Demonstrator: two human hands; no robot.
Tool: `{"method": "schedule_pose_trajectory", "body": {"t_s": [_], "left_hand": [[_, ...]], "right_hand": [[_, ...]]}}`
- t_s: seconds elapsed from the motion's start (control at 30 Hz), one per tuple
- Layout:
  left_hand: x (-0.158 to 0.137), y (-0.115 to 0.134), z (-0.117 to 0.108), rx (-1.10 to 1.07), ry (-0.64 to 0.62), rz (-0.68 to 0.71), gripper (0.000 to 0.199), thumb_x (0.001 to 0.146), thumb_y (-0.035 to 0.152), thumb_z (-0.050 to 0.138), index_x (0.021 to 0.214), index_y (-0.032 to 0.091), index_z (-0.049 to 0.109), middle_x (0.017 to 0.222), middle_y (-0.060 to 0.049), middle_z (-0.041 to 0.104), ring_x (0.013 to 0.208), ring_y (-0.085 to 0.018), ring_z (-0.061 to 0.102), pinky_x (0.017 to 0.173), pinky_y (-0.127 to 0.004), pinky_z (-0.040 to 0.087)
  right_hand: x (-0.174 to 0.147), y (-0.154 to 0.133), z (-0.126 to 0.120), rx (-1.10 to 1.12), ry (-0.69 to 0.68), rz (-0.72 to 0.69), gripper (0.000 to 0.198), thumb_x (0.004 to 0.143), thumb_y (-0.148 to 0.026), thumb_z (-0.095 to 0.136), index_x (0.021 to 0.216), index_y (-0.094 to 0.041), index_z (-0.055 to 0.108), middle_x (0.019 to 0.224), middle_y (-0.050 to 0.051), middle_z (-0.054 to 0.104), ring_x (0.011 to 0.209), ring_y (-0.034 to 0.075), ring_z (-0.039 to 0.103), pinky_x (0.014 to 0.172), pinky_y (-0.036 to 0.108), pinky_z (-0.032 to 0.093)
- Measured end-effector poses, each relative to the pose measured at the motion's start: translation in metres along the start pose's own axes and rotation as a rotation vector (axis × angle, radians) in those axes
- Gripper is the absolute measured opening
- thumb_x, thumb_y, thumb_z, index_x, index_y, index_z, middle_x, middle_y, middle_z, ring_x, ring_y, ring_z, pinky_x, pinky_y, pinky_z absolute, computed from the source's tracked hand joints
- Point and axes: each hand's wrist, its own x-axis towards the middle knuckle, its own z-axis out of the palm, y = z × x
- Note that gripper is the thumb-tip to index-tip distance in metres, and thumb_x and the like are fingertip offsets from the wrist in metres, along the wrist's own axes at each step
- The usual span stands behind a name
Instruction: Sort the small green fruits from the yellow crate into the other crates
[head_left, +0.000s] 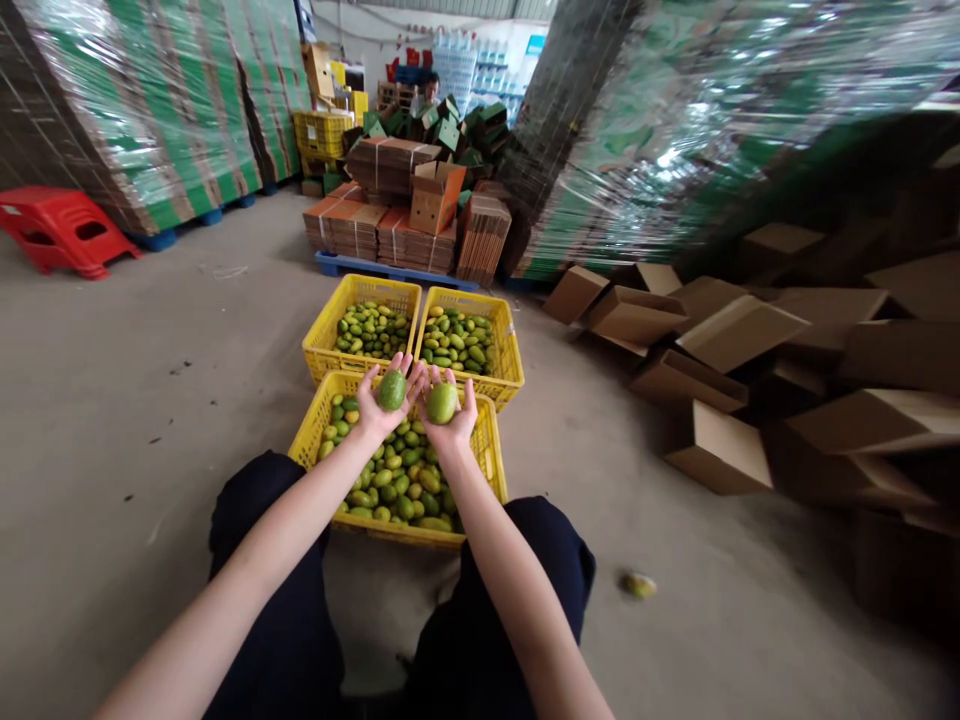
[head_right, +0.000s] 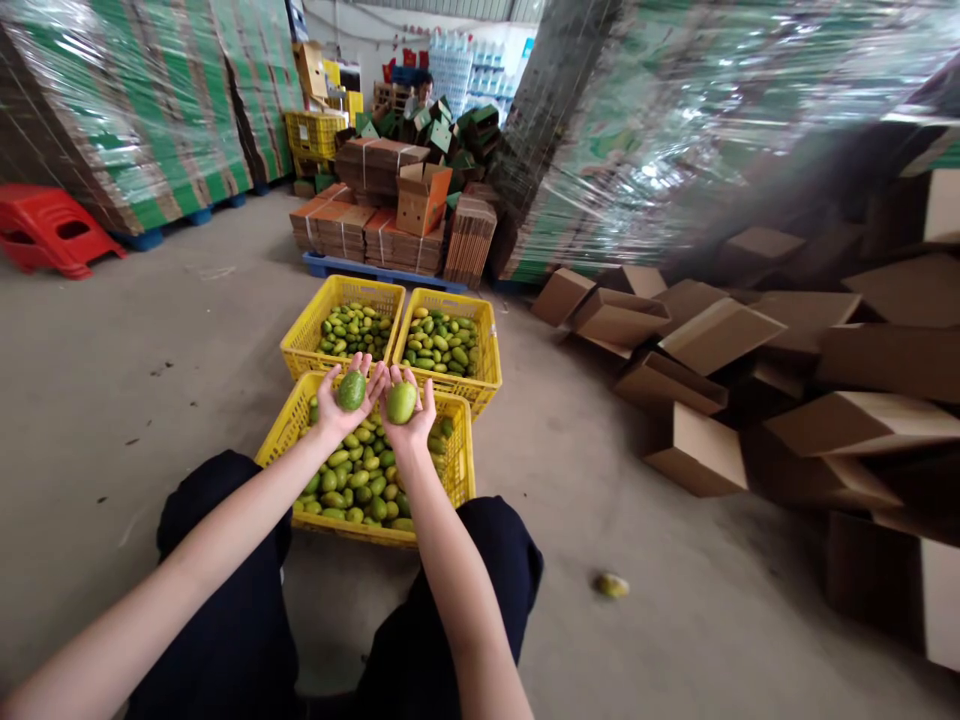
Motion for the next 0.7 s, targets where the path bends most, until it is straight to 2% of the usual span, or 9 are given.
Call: {"method": "schedule_pose_trajectory", "body": {"t_s": [0.2,0.3,0.47,0.6,0.7], "left_hand": [[-0.0014,-0.0008,0.0019,0.048,0.027,0.008,0.034,0.087,0.033,0.045,0.107,0.019,0.069,0.116,-0.007,0.071,0.117,-0.023,0.062,0.097,-0.038,0.051],[-0.0014,-0.0012,0.0024,0.048,0.046,0.005,0.034,0.086,0.032,0.046,0.108,0.019,0.069,0.114,-0.007,0.072,0.114,-0.023,0.063,0.095,-0.038,0.052],[0.0015,-0.0032,-0.0008,0.036,0.062,-0.01,0.037,0.086,0.03,0.047,0.114,0.018,0.068,0.109,-0.007,0.073,0.103,-0.021,0.067,0.092,-0.036,0.053],[0.0006,-0.0069,-0.0012,0.006,0.06,-0.051,0.038,0.086,0.03,0.047,0.115,0.016,0.067,0.104,-0.008,0.074,0.101,-0.021,0.068,0.092,-0.036,0.054],[-0.0035,-0.0049,0.0039,-0.022,0.077,-0.078,0.036,0.085,0.031,0.048,0.111,0.015,0.068,0.098,-0.008,0.074,0.099,-0.022,0.069,0.089,-0.036,0.055]], "right_hand": [[-0.0007,0.0018,0.0001,0.001,0.002,0.003,0.024,0.088,-0.043,0.054,0.095,-0.022,0.063,0.095,0.002,0.075,0.087,0.016,0.072,0.077,0.03,0.059],[0.0006,0.0026,-0.0012,-0.016,0.002,-0.012,0.019,0.085,-0.038,0.059,0.091,-0.021,0.063,0.093,0.002,0.075,0.087,0.015,0.071,0.078,0.029,0.059],[0.0033,0.0042,-0.0035,-0.014,0.01,-0.042,0.004,0.078,-0.02,0.06,0.081,-0.021,0.062,0.082,-0.001,0.073,0.083,0.013,0.07,0.078,0.025,0.058],[0.002,0.0043,-0.0033,0.016,0.02,-0.035,0.003,0.077,-0.019,0.059,0.076,-0.021,0.061,0.073,-0.003,0.071,0.074,0.011,0.068,0.072,0.023,0.058],[-0.003,-0.0009,0.002,-0.021,0.021,-0.029,0.004,0.074,-0.02,0.061,0.071,-0.021,0.059,0.07,-0.004,0.069,0.076,0.013,0.069,0.072,0.025,0.058]]}}
